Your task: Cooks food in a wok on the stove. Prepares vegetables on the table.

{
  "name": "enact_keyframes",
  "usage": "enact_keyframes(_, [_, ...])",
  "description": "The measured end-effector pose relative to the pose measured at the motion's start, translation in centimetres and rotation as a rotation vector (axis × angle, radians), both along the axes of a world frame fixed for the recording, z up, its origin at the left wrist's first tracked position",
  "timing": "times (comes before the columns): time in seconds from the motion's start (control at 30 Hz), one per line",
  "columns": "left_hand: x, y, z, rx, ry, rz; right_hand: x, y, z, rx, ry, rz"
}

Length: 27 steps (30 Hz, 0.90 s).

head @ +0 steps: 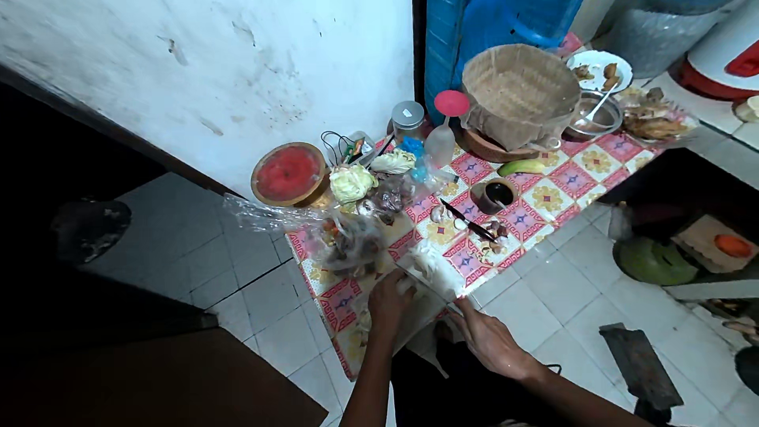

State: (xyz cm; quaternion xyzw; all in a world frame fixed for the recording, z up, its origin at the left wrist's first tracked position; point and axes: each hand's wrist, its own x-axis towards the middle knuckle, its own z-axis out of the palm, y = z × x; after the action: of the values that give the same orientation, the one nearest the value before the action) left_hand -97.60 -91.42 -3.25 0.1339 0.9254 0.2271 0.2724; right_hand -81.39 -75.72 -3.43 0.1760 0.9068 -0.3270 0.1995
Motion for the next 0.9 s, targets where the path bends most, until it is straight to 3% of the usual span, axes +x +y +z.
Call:
enact_keyframes(0.2, [-0.2,0.0,-0.4,0.01,-0.013,-0.022,-0.3,-0.3,-0.3,0.043,-0.054,0.017])
enact_keyframes(0.43, [0.1,-0.3,-0.9,0.043,0.027,-0.032,-6.2,-0.4,-2.2,-0.03,-0.146,0.033])
enact_keyframes(0.57, [-0.2,-0.3,-0.7,0.047,0.011,-0.021,-4.4,0.9,-2.9,-0.052,-0.094,0.014])
enact_keyframes(0.7, [-0.3,-0.1,-0.4,0.019,0.004,-0.027,-2.6,1.4,-1.1,-0.002,-0.045,0.02])
enact_keyframes(0.9, [-0.5,0.2,-0.3,0.02,0.011,-0.025,-3.3,-0.2,-0.4,-0.008,-0.076,0.056])
